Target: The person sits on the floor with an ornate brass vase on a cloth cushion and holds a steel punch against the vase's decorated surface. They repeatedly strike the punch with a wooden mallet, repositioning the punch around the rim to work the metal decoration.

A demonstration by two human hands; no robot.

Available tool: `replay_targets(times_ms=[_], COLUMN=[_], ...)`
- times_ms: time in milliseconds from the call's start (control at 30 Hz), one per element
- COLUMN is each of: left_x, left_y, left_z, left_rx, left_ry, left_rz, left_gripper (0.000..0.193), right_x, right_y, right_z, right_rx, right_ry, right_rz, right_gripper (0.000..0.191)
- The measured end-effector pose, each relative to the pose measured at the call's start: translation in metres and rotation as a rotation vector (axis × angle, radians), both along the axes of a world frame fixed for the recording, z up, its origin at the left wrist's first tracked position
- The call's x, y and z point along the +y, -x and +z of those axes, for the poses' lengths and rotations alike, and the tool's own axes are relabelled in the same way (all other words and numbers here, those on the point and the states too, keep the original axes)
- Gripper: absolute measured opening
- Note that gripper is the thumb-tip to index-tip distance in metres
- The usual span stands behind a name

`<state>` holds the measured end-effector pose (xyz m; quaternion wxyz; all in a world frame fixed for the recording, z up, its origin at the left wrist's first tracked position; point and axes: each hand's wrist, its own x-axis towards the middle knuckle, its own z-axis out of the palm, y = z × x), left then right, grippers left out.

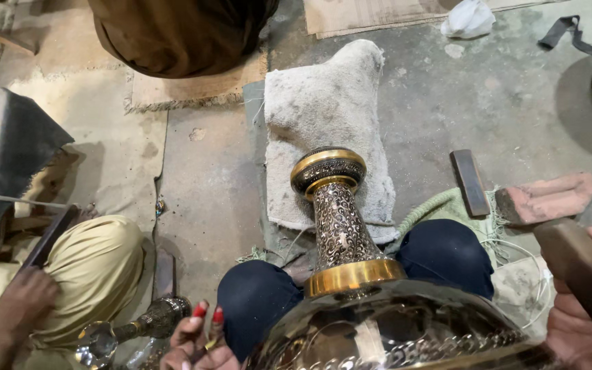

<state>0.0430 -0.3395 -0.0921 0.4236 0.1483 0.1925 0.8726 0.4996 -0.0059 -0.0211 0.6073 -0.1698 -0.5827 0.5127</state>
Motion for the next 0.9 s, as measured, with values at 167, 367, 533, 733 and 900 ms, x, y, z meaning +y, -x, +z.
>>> replay_targets(times_ms=[167,367,533,733,900], left_x=[-0.017,0.018,0.021,0.025,0.024], left_y=[0.061,0.061,0.069,0.048,0.03], left_z=[0.085,0.067,0.069,0.018,0.016], left_rx=[0.319,0.415,0.647,0.659,-0.22], left_ry=[0.394,0.148,0.166,0.148,0.155], left_rz=[-0.269,-0.19,-0.126,-0.238,-0.298], left_gripper=[0.04,0.043,0.046,0.047,0.04], right_x=[0.013,-0.02,-0.025,-0.01,-0.026], right_y=[-0.049,-0.061,-0.039,-0.026,-0.021], right_z=[-0.07,-0.101,-0.084,-0.024,-0.017], right_rx=[-0.028,0.055,0.042,0.081,0.103], right_ry=[-0.206,-0.101,-0.05,0.121,0.216], right_rz=[0.008,0.197,-0.153,-0.085,-0.058], right_gripper=[0.048,0.045,0.033,0.033,0.034])
